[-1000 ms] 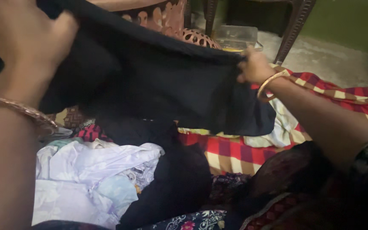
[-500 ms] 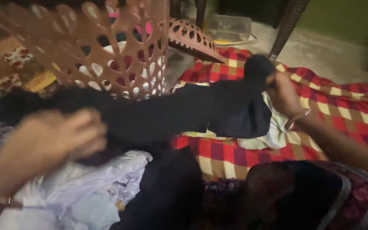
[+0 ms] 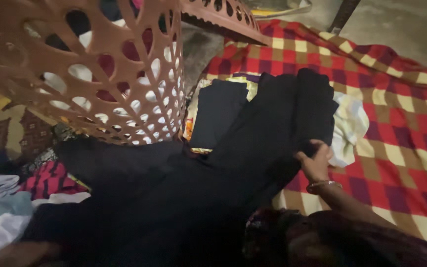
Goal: The person folds several pieces of clothing one by one, including dark pants, a white shirt, and patterned garments, placing each folded item into a neat stack on a checkered mat.
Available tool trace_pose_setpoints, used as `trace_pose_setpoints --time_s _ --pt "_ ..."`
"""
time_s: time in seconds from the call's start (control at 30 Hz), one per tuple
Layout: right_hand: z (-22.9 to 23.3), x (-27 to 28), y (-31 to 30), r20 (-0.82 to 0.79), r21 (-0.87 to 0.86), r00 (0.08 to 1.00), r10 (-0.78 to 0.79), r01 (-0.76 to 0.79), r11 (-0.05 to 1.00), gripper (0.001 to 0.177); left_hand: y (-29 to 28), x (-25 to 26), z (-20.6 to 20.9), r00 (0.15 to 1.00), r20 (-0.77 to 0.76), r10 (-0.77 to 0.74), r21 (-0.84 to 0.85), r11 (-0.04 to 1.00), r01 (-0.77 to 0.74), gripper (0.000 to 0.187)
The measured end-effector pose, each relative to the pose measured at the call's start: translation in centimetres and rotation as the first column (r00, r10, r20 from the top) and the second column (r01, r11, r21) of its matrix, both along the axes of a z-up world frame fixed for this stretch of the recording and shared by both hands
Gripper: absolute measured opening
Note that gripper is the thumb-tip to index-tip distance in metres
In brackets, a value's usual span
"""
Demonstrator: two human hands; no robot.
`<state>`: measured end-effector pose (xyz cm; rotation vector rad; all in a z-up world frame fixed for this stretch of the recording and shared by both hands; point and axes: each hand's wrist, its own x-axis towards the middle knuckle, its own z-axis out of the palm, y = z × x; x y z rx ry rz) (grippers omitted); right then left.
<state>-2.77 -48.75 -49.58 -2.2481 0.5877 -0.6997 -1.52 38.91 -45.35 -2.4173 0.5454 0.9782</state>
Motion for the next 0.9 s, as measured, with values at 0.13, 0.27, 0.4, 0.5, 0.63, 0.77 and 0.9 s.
trace_pose_setpoints --time_s 0.13,0.27,0.4,0.5,0.63,0.77,0.9 --pt "3.0 1.2 2.5 -0.179 0.510 0.959 -0.221 0.282 0.812 0.077 -0.3 0.3 0.9 0.997 0.045 0.058 0.147 0.987 -0.064 0.051" --pt "5.1 2.1 3.2 -0.181 0.794 0.973 -0.141 0.229 0.562 0.082 -5.2 -1.7 3.4 0.996 0.075 0.042 0.135 0.989 -0.052 0.054" --pt "5.2 3.4 2.8 0.155 0.687 0.987 0.038 -0.136 0.713 0.082 -10.6 -2.9 4.7 0.994 0.109 -0.016 0.080 0.997 0.007 0.056" --pt "6.4 5.0 2.2 -0.281 0.762 0.953 -0.110 0.292 0.578 0.097 -12.3 -2.8 6.1 0.985 0.156 -0.073 0.020 0.997 0.071 0.058" --pt "9.0 6.6 2.4 -0.270 0.812 0.954 -0.127 0.297 0.503 0.089 -16.0 -3.2 10.3 0.947 0.271 -0.172 -0.110 0.972 0.207 0.061" --pt "10.2 7.8 1.9 -0.105 0.944 0.989 -0.103 0.132 0.301 0.063 -28.0 -3.2 13.1 0.913 0.367 -0.178 -0.314 0.900 0.301 0.064" --pt "10.3 9.1 0.9 0.197 0.946 0.958 -0.208 -0.129 0.298 0.040 -41.8 -2.2 14.9 0.975 0.216 0.043 -0.642 0.759 0.109 0.055"
